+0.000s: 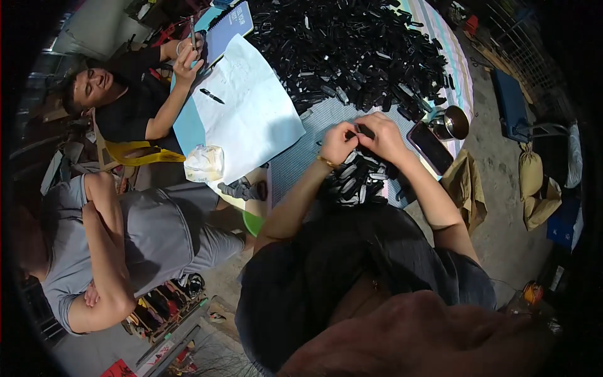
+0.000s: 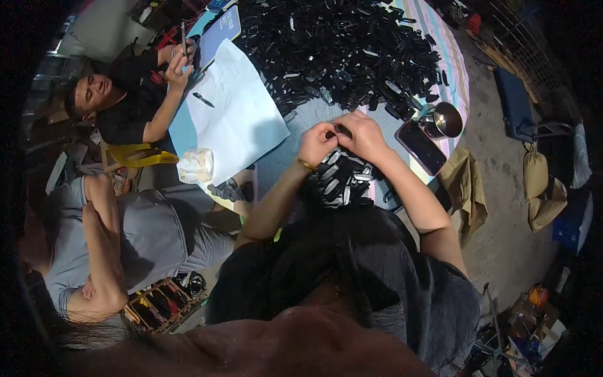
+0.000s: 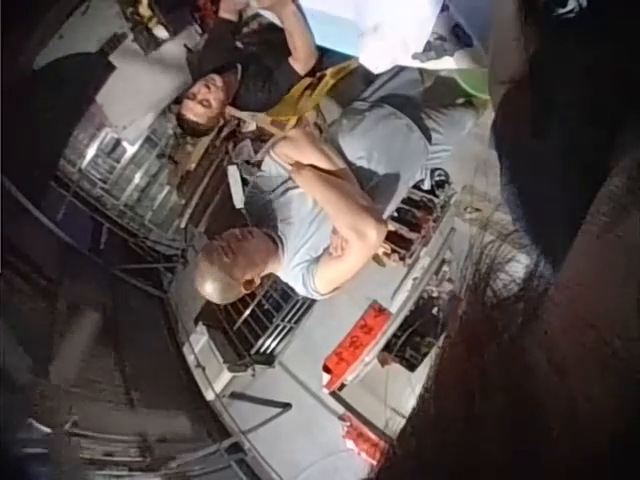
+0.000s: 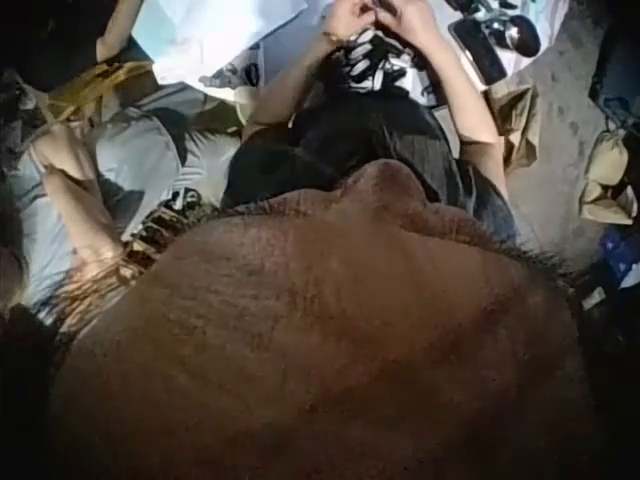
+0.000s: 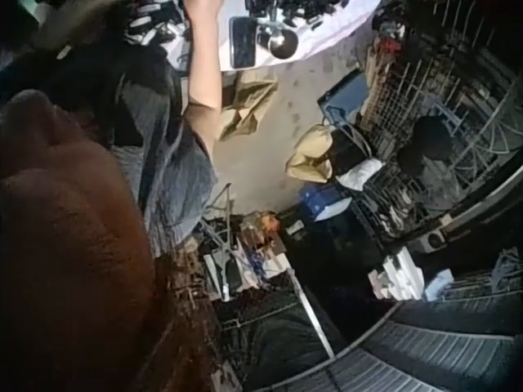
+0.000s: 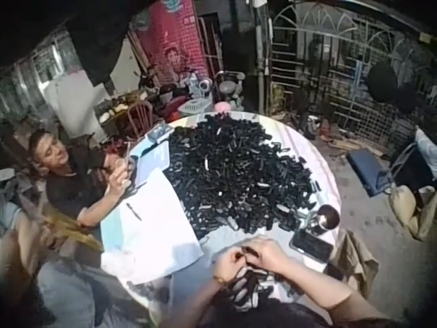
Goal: Sorting and inspecting small black plastic fasteners on a round table.
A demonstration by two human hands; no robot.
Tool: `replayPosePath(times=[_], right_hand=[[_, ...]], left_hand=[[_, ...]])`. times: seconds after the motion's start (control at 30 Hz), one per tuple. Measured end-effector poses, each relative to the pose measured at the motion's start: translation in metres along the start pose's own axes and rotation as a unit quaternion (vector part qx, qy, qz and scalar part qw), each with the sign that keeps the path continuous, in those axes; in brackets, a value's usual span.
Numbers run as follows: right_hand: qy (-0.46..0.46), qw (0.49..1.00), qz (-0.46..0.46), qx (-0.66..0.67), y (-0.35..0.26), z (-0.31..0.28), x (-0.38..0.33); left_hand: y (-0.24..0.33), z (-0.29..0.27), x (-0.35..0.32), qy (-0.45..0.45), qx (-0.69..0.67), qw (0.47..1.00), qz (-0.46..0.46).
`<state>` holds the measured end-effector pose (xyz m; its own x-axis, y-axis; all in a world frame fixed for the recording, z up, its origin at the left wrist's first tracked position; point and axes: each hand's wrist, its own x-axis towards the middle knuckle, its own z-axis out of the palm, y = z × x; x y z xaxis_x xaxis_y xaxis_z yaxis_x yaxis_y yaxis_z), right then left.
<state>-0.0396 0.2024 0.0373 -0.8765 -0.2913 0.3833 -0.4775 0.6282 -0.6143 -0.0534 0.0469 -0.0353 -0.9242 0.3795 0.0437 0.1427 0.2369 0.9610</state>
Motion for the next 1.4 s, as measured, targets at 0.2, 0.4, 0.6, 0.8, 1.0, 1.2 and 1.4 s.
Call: replayPosePath(times=[0.2,0.4,0.6,0.8,1.0,1.2,1.4], right_hand=[[-0.047,0.964,0.157,0.208,0.013,0.006,-0.014],[0.044,0.973,0.104,0.201,-0.014,0.0,-0.027],[0.006,0.981,0.101,0.166,-0.031,-0.001,-0.029],[0.089,0.984,0.091,0.122,-0.038,0.012,-0.034],[0.001,0.894,0.27,0.357,-0.009,0.028,-0.045],[-0.026,0.929,0.257,0.266,-0.01,0.033,-0.045],[-0.255,0.888,0.216,0.316,0.063,0.023,-0.012]], left_hand=[[0.036,-0.014,-0.014,-0.109,-0.424,0.886,-0.154],[0.039,-0.023,-0.02,-0.063,-0.354,0.916,-0.178],[0.024,-0.02,-0.023,-0.046,-0.286,0.95,-0.118],[0.039,-0.005,-0.028,0.04,-0.269,0.958,-0.085],[0.051,-0.015,-0.029,-0.022,-0.303,0.95,-0.066],[0.056,-0.023,-0.027,-0.029,-0.261,0.963,-0.055],[-0.021,-0.02,-0.023,-0.106,-0.154,0.977,-0.105]])
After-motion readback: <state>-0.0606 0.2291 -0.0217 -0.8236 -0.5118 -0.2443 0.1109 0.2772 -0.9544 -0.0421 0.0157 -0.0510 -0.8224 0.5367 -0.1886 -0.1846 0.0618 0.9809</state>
